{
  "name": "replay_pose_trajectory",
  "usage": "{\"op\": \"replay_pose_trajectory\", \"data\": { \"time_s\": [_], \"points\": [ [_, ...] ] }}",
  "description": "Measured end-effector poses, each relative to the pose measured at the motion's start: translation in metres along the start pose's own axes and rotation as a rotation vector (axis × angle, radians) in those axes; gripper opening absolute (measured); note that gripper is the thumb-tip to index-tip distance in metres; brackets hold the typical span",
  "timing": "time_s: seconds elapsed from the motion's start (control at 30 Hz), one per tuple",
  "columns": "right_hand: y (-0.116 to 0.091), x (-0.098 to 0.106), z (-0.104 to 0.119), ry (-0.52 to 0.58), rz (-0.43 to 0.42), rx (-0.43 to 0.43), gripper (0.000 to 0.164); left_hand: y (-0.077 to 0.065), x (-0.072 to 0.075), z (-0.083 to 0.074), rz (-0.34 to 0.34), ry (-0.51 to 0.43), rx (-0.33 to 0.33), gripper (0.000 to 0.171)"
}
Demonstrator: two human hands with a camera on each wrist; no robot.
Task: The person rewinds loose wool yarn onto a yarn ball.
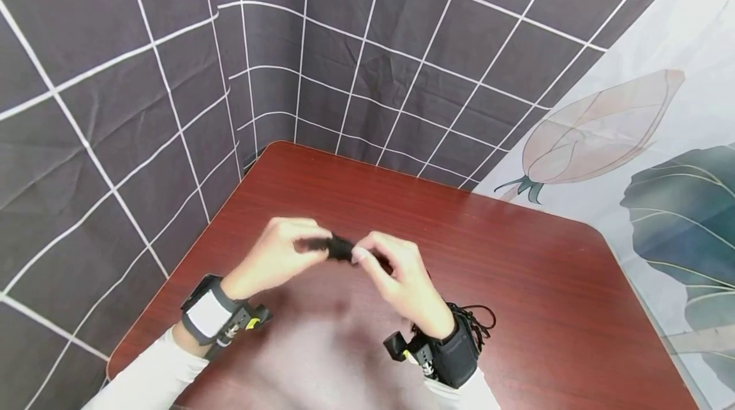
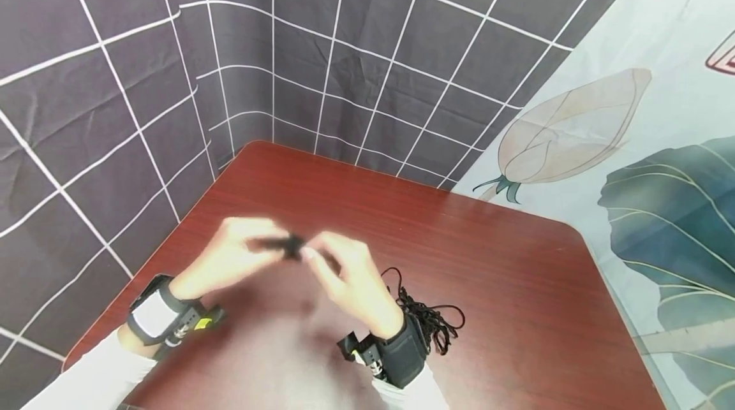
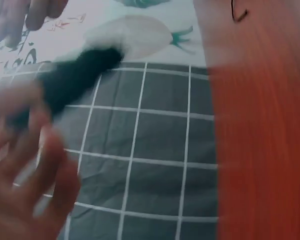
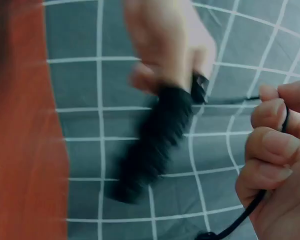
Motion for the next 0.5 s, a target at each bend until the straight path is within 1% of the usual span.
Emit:
{"op": "replay_pose_trajectory", "data": {
  "time_s": [0.03,0.07,0.1,0.13,0.17,0.2,0.23,0.27,0.3,0.33,0.37,0.4,0.43,0.47,0.5],
  "points": [
    [0.002,0.003,-0.002,-0.005,-0.024,-0.004,0.01,-0.001,-0.002,-0.004,0.083,-0.055,-0.018,0.018],
    [0.004,0.006,-0.004,-0.006,-0.045,-0.009,0.009,-0.002,-0.004,-0.007,0.145,-0.131,-0.022,0.018],
    [0.005,0.007,-0.006,-0.004,-0.058,-0.016,0.008,-0.003,-0.003,-0.009,0.179,-0.223,-0.012,0.018],
    [0.005,0.006,-0.008,0.005,-0.06,-0.025,0.008,-0.002,-0.002,-0.012,0.187,-0.309,-0.005,0.018],
    [0.005,0.004,-0.01,0.012,-0.053,-0.032,0.008,0.0,-0.001,-0.013,0.175,-0.402,0.005,0.018],
    [0.003,0.001,-0.012,0.014,-0.039,-0.037,0.011,0.001,0.002,-0.012,0.129,-0.48,0.036,0.019],
    [0.001,-0.002,-0.013,0.023,-0.02,-0.039,0.012,0.003,0.004,-0.011,0.064,-0.535,0.061,0.02],
    [-0.001,-0.006,-0.012,0.027,0.003,-0.035,0.012,0.006,0.007,-0.01,-0.013,-0.559,0.071,0.022],
    [-0.004,-0.011,-0.011,0.033,0.032,-0.026,0.013,0.007,0.009,-0.008,-0.089,-0.547,0.077,0.023],
    [-0.006,-0.014,-0.009,0.039,0.059,-0.018,0.013,0.008,0.011,-0.005,-0.151,-0.496,0.078,0.022],
    [-0.008,-0.017,-0.007,0.038,0.08,-0.005,0.012,0.009,0.012,-0.003,-0.201,-0.418,0.075,0.022],
    [-0.009,-0.018,-0.004,0.037,0.094,0.006,0.012,0.008,0.013,0.0,-0.242,-0.302,0.074,0.021],
    [-0.009,-0.018,-0.001,0.042,0.104,0.01,0.011,0.008,0.013,0.003,-0.26,-0.191,0.069,0.02],
    [-0.008,-0.017,0.001,0.038,0.104,0.014,0.011,0.006,0.012,0.005,-0.261,-0.089,0.064,0.02],
    [-0.007,-0.014,0.003,0.037,0.091,0.019,0.011,0.005,0.01,0.007,-0.238,-0.017,0.059,0.02]
  ]
}}
Point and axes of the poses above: each hand's wrist, its own y-axis towards the middle knuckle, its own x-axis out of the back of the hand, z = x × y, the point moved 4 cm from there along y, towards the middle knuckle, and after that the axes turned 11 degrees about -z, right-handed, at the moved point
